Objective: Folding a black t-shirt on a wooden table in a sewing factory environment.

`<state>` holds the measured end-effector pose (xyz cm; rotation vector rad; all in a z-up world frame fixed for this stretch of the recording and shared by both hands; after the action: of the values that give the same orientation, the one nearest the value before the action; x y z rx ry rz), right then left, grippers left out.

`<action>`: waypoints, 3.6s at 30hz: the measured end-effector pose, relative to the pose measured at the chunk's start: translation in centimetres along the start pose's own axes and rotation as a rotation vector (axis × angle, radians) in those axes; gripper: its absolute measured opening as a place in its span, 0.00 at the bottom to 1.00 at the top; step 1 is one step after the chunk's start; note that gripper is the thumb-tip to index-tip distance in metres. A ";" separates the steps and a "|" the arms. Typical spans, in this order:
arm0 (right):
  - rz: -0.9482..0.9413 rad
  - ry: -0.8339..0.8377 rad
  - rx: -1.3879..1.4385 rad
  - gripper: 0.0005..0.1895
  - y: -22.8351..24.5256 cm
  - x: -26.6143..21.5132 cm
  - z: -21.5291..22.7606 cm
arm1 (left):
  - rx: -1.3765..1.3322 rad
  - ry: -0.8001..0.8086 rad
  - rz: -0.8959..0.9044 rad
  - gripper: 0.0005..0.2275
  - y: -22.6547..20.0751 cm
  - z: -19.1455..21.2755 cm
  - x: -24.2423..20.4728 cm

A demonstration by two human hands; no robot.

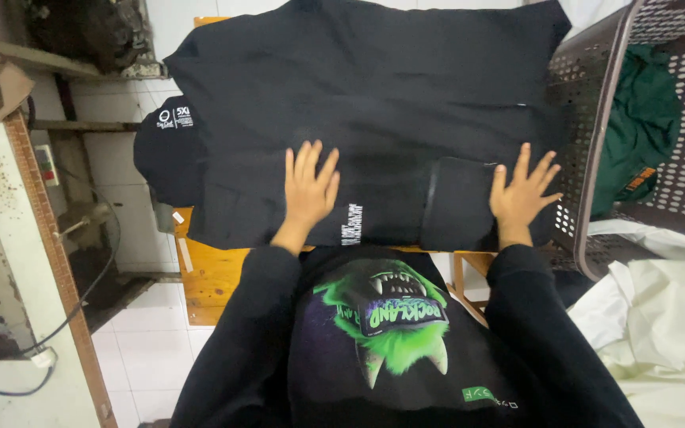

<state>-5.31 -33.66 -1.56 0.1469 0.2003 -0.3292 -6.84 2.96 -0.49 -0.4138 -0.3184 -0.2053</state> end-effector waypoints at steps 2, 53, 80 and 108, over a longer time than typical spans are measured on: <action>-0.040 0.058 -0.075 0.29 -1.3 0.9 -0.4 | 0.090 0.013 -0.003 0.17 0.2 1.1 -3.3; 0.064 -0.141 0.129 0.25 -1.7 -4.9 -0.7 | 0.540 -0.457 1.023 0.18 16.2 6.6 -11.2; -0.550 0.416 1.119 0.33 -3.4 3.3 -0.4 | 0.180 0.315 0.027 0.20 3.3 -3.5 2.5; 0.054 0.160 0.613 0.12 -6.4 6.6 -1.2 | 0.198 0.352 0.082 0.21 3.4 -3.8 2.4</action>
<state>-1.56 -41.42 -4.81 0.7848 0.2488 -0.3175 -2.71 4.10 -4.23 -0.1886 0.0246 -0.1608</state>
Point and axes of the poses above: each hand's wrist, its own x-axis towards the middle knuckle, its own z-axis out of the back of the hand, y = z × x, the point moved 3 cm from there along x, towards the middle knuckle
